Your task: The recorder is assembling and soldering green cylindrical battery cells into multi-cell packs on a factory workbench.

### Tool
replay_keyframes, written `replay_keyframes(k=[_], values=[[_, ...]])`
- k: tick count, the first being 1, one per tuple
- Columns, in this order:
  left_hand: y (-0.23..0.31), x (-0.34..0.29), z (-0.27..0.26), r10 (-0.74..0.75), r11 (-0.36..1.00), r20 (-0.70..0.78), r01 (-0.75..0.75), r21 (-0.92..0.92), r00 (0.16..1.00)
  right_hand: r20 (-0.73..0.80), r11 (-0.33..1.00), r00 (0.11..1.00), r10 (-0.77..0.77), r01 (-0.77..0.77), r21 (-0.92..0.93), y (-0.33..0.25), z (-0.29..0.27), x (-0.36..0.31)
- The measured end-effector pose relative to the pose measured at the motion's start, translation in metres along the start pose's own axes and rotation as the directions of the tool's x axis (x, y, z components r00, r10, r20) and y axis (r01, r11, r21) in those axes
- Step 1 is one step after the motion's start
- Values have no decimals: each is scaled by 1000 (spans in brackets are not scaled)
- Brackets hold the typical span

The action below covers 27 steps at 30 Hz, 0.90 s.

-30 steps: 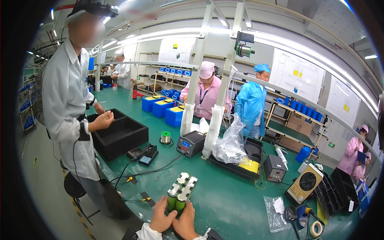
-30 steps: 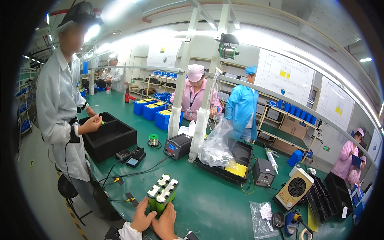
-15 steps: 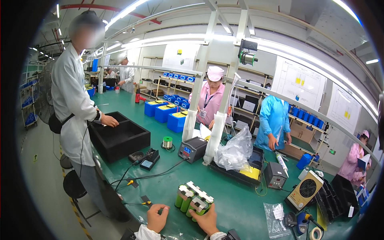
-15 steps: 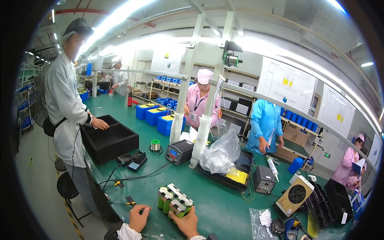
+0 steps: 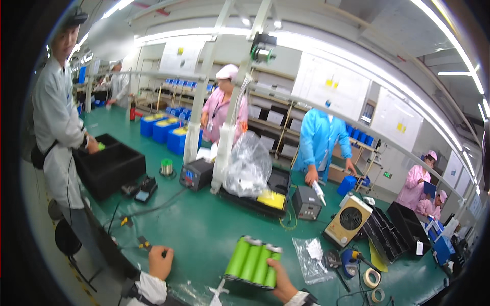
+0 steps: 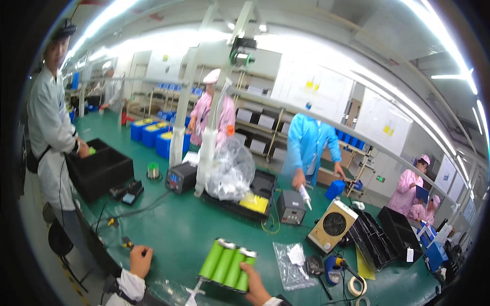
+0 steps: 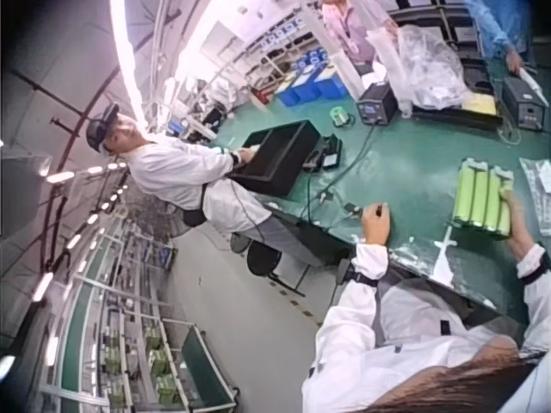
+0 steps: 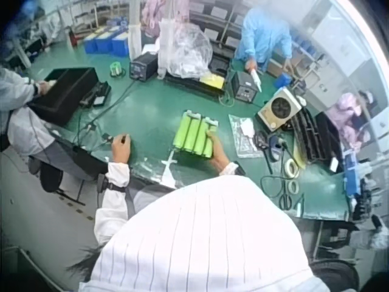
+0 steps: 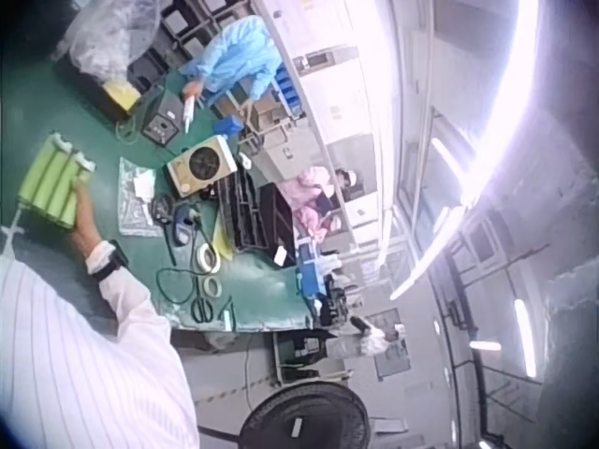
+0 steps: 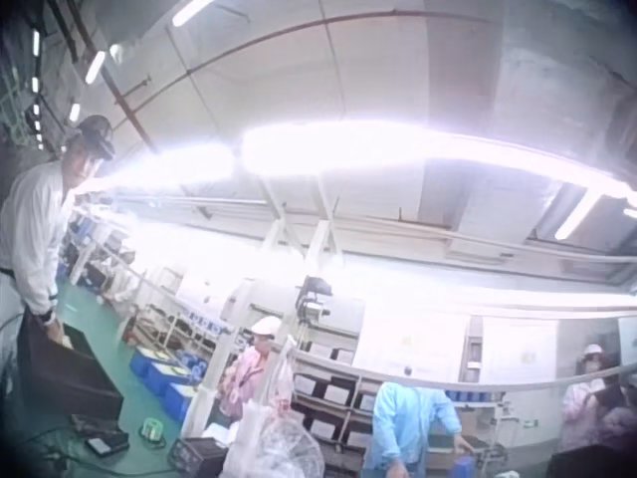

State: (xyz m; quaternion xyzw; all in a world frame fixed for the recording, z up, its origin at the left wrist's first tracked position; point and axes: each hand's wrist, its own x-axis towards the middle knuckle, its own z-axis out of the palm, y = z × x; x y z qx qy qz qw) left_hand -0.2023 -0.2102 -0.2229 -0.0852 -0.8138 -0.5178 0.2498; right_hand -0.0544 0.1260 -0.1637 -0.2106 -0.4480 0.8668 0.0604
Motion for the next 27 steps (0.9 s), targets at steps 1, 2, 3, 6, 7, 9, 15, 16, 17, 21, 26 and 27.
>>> replay_keyframes(k=[1,2,3,6,7,9,15,16,17,21,26,27], values=[[1,4,2,31,999,9,-31,18,999,-4,998,1000,7,-7,63,-11,-9,-16],[4,6,2,58,998,24,-59,34,998,-14,992,1000,17,-15,124,-19,-19,-35],[15,8,5,32,999,42,-32,6,999,-42,993,998,50,-45,112,-23,-34,-55],[20,12,11,-1,1000,65,2,-14,998,-110,982,988,-112,127,140,-31,-61,-72],[16,11,9,-4,1000,73,5,-8,997,-105,970,965,-241,243,0,-27,-71,-72],[11,8,9,-38,999,89,40,-18,995,-54,875,883,-466,451,-173,-18,-92,-69],[-4,-3,-2,-51,999,109,52,-3,993,169,507,706,-688,634,-584,10,-90,-66],[-5,-7,-4,-108,994,121,110,-12,987,260,370,658,-707,658,-656,9,-86,-70],[-8,-5,-2,-51,999,101,50,12,994,278,325,694,-664,603,-729,9,-88,-72],[8,-4,5,-73,993,168,88,-80,983,199,555,871,-449,446,-702,13,-127,-64],[8,2,7,-86,987,152,105,-119,985,161,673,943,-291,322,-666,-8,-110,-67],[9,1,5,-85,990,142,100,-102,986,150,662,942,-300,319,-678,-3,-110,-66]])
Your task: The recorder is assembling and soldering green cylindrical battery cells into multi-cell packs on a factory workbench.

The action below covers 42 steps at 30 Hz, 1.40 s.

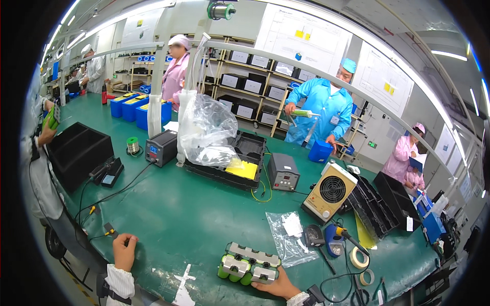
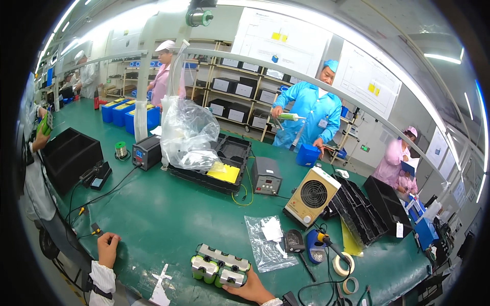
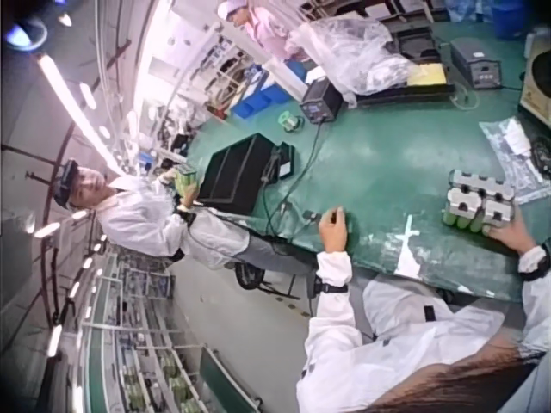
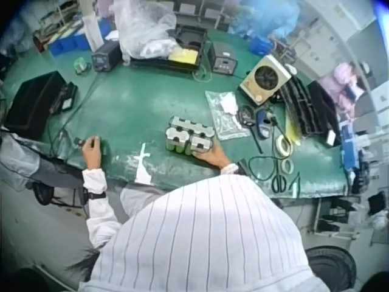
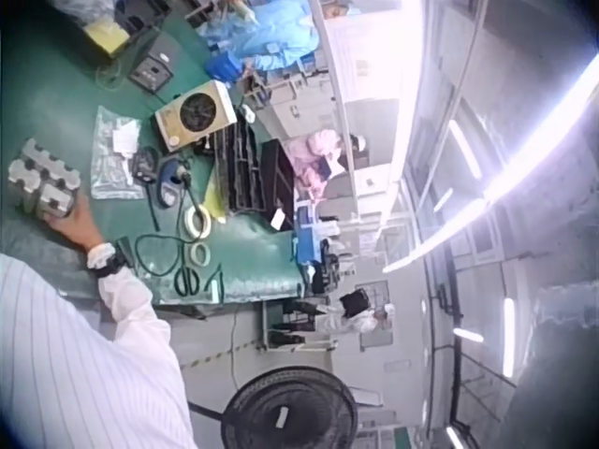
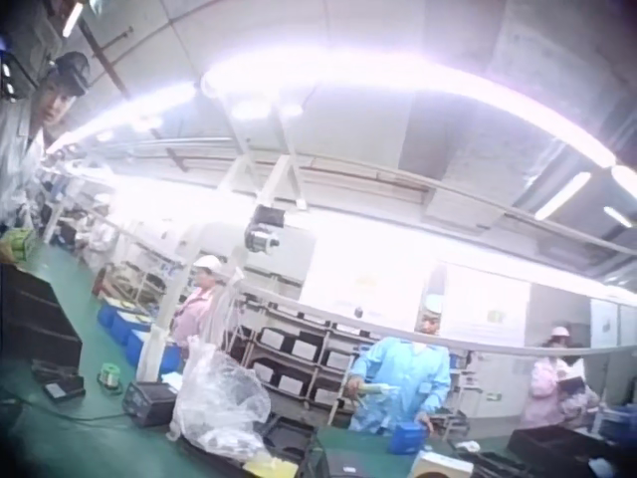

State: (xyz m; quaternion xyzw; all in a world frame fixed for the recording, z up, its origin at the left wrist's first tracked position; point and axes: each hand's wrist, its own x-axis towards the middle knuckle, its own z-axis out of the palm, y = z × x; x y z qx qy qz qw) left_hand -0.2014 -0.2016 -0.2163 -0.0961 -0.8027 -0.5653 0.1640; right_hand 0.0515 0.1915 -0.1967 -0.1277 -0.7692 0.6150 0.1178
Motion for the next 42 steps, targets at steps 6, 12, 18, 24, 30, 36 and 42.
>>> replay_keyframes(k=[6,12,18,24,30,36,42], values=[[45,4,19,63,996,214,-75,49,975,-39,991,991,-130,130,16,3,9,-16],[161,51,88,364,931,442,-339,-136,820,-51,995,999,-5,10,97,46,12,-12],[223,158,186,718,661,312,-750,-28,622,-322,994,941,-100,81,-75,7,-3,6],[223,286,309,811,450,361,-885,116,460,-492,993,864,-106,70,-91,-35,-44,23],[139,367,351,211,796,245,-312,519,946,-539,996,839,-83,50,-75,-35,-71,36],[174,312,319,108,711,957,651,-264,270,-572,998,819,-51,27,-50,-33,-83,48],[111,318,327,-100,935,806,331,-124,584,-546,998,836,-45,18,-54,-34,-87,52]])
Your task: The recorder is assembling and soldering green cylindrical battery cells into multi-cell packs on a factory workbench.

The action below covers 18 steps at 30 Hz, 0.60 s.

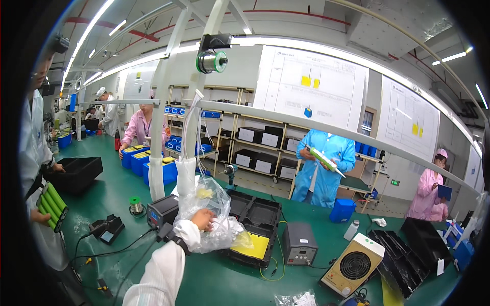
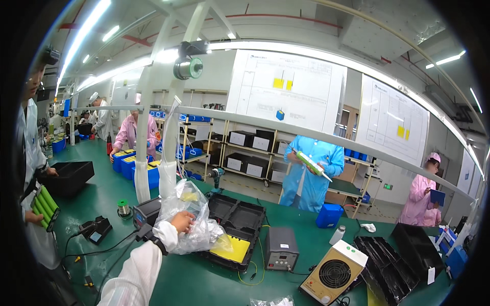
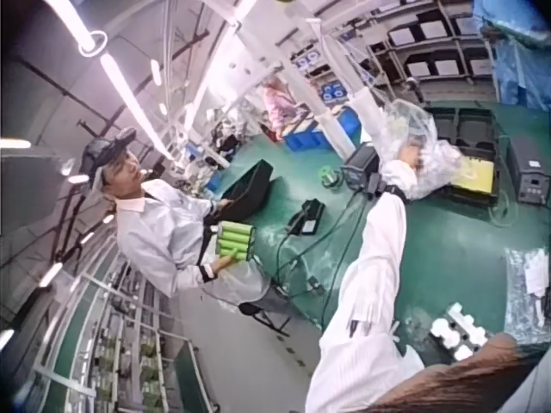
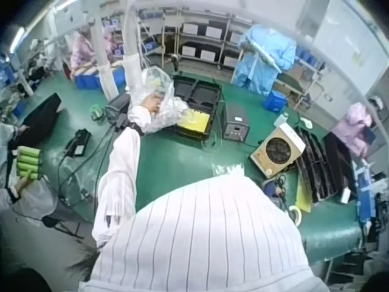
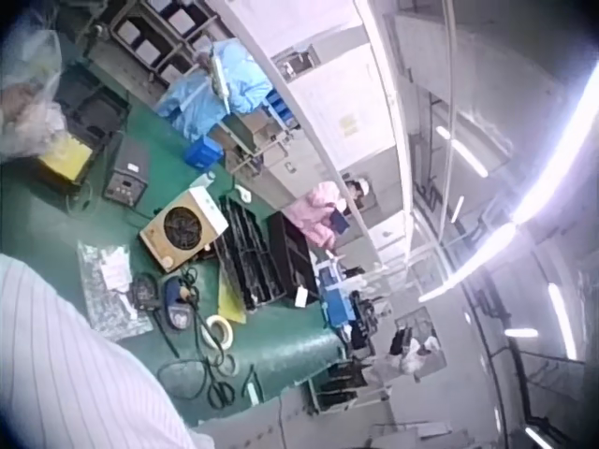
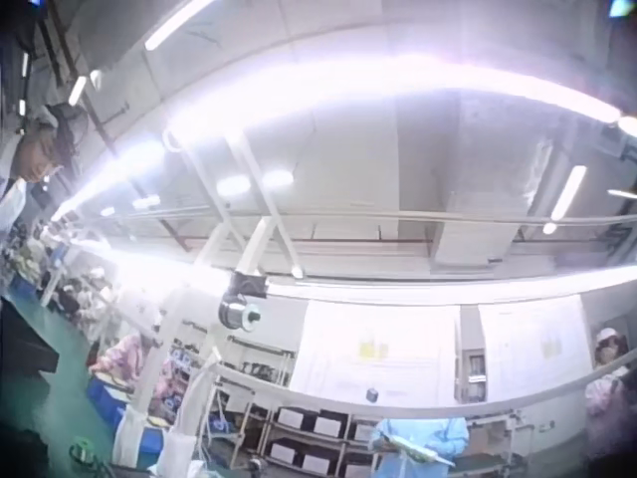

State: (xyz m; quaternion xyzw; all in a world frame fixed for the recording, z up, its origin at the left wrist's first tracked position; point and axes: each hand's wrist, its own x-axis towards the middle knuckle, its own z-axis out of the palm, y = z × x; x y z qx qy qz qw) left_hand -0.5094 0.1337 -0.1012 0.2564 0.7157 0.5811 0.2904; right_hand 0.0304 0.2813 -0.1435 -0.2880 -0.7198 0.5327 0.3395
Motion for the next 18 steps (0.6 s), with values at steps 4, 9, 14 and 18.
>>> replay_keyframes(k=[4,9,14,18], values=[[-29,32,10,303,410,-337,198,891,891,1,1000,1000,-11,11,-17,1,1,-2],[-65,75,37,291,308,-311,219,926,905,-4,1000,1000,-10,10,-29,1,2,-7],[-73,79,8,377,310,-392,285,907,839,-27,999,1000,-4,3,-34,0,0,-1],[-75,80,-3,433,286,-400,298,911,808,-51,999,999,6,-7,-34,-3,-3,0]])
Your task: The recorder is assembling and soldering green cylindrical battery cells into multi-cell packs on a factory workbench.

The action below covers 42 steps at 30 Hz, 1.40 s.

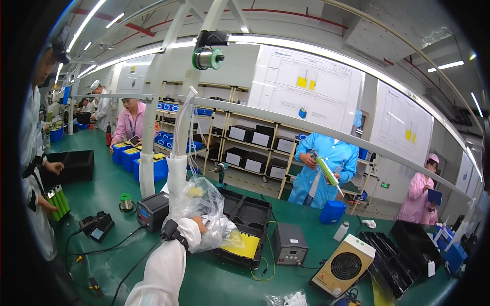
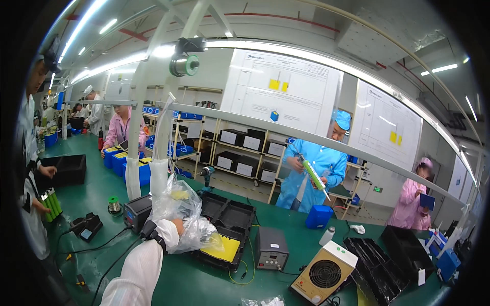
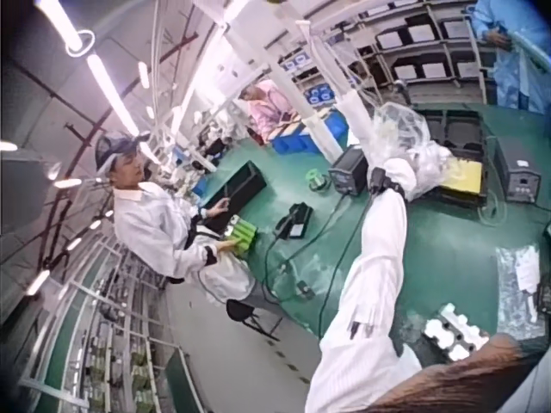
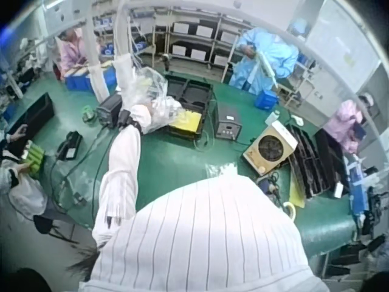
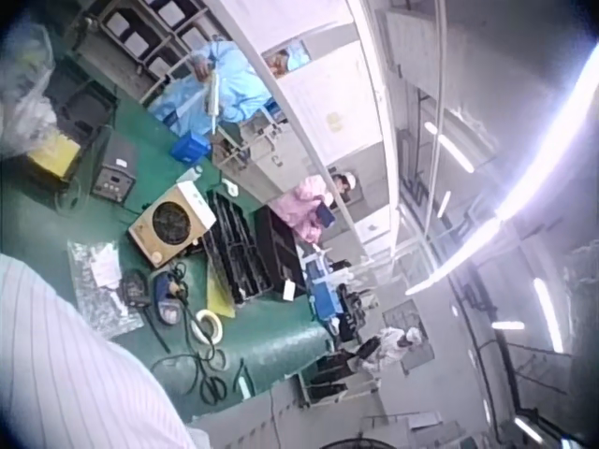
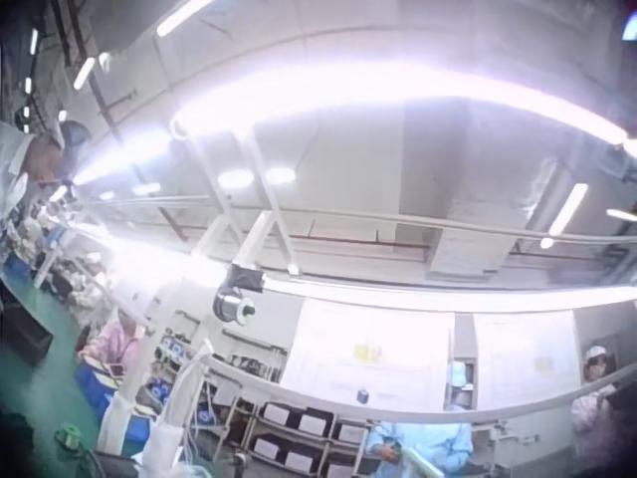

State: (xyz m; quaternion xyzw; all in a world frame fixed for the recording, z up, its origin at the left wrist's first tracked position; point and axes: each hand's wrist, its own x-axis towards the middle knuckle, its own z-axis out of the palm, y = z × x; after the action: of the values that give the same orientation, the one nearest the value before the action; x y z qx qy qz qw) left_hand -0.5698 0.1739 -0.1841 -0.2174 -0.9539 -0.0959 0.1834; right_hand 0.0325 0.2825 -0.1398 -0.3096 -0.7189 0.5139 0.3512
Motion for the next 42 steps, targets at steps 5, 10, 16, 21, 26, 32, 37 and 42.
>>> replay_keyframes(k=[5,10,16,21,26,32,37,42], values=[[9,21,8,28,999,-69,-26,35,997,-35,1000,999,3,-3,1,-3,-6,4],[24,30,-10,129,990,-189,-114,88,973,-61,1000,998,12,-12,-6,-4,-12,1],[-19,16,-26,136,985,-117,-122,121,984,-1,1000,1000,-10,10,6,-9,-13,-1],[9,3,-88,42,991,-121,-58,-124,992,-53,1000,999,-10,10,8,-11,-23,-1],[-8,-18,-164,104,142,527,512,-847,844,-26,1000,1000,-15,15,15,-23,-19,-11],[-14,-98,-232,183,-135,401,427,-894,897,119,1000,993,-24,22,20,-21,1,-49],[23,-227,-300,281,-209,239,303,-930,929,317,999,948,-31,44,-31,-8,36,-92],[28,-330,-311,287,-227,311,380,-897,906,433,978,887,-159,200,-52,14,51,-107]])
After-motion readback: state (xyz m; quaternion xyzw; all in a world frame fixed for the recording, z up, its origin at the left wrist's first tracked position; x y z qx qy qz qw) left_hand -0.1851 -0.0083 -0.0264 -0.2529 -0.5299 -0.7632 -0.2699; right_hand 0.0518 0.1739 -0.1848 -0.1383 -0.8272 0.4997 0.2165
